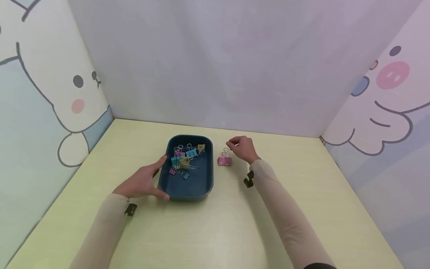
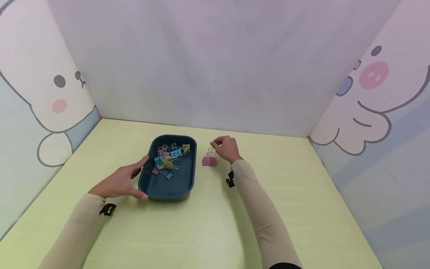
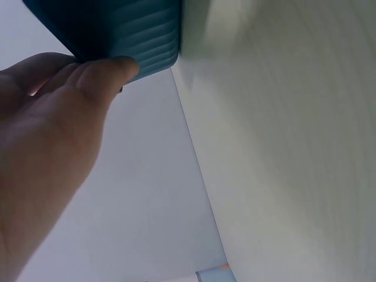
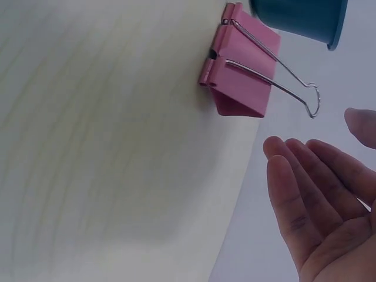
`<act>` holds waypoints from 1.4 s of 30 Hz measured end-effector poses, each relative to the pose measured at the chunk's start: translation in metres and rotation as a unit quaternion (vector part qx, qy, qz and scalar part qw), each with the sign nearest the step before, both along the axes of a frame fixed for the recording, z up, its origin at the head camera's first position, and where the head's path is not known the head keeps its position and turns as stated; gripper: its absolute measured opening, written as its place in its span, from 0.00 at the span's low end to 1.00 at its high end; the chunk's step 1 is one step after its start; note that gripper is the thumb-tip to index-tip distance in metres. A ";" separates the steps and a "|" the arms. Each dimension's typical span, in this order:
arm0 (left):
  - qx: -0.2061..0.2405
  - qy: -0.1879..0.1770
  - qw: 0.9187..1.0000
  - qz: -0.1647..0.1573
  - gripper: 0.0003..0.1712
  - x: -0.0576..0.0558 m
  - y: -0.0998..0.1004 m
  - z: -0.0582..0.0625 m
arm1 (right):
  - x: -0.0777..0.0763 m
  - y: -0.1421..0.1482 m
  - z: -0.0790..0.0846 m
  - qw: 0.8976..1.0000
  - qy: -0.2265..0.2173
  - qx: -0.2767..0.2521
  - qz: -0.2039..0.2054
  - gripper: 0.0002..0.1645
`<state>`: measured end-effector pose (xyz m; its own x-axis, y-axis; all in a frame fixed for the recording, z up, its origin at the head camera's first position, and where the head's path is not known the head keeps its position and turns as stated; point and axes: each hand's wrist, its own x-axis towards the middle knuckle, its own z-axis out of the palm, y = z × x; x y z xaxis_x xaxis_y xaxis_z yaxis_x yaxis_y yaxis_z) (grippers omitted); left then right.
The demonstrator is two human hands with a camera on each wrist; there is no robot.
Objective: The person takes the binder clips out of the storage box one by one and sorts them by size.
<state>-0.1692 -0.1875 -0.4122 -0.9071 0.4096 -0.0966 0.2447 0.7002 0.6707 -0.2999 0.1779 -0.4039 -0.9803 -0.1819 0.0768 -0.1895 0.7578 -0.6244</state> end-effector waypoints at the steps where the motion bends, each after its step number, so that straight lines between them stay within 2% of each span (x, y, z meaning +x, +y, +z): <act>1: -0.002 0.000 1.000 0.002 0.80 0.000 0.000 0.000 | 0.000 -0.001 0.001 1.000 0.004 -0.001 0.000 0.18; 6: -0.002 -0.004 1.000 0.004 0.80 0.000 0.000 0.001 | 0.003 -0.008 0.010 1.000 0.020 -0.011 -0.012 0.16; 11: -0.001 -0.007 1.000 0.005 0.80 0.001 0.001 0.001 | 0.012 -0.024 0.022 0.999 0.017 -0.044 -0.020 0.14; 16: 0.002 -0.007 1.000 0.006 0.80 0.002 0.001 0.001 | 0.025 -0.044 0.030 0.997 0.007 -0.071 0.015 0.11; 19: 0.002 -0.006 1.000 0.005 0.80 0.003 0.001 0.003 | 0.034 -0.056 0.033 0.997 -0.001 -0.064 0.046 0.12; 21: 0.001 -0.004 1.000 0.003 0.80 0.004 0.001 0.004 | 0.042 -0.064 0.034 0.996 -0.007 -0.046 0.077 0.12; 24: -0.002 0.000 1.000 0.003 0.80 0.004 0.001 0.006 | 0.051 -0.076 0.034 0.991 0.003 0.010 0.135 0.12; 27: 0.000 0.000 1.000 0.004 0.80 0.002 0.000 0.005 | 0.056 -0.088 0.031 0.979 0.017 0.075 0.189 0.12; 29: 0.003 -0.003 1.000 0.003 0.80 0.001 0.000 0.003 | 0.057 -0.095 0.027 0.970 0.026 0.116 0.210 0.11; 36: 0.013 -0.013 1.000 0.005 0.80 -0.003 -0.004 -0.003 | 0.057 -0.113 0.022 0.952 0.030 0.212 0.218 0.11; 42: 0.019 -0.012 1.000 0.002 0.80 -0.006 -0.006 -0.006 | 0.054 -0.121 0.018 0.948 0.006 0.248 0.199 0.09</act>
<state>-0.1756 -0.1936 -0.4184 -0.9066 0.4093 -0.1030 0.2251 0.6753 0.7024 -0.2456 0.0567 -0.3860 -0.8256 -0.5545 -0.1050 -0.5274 0.8243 -0.2061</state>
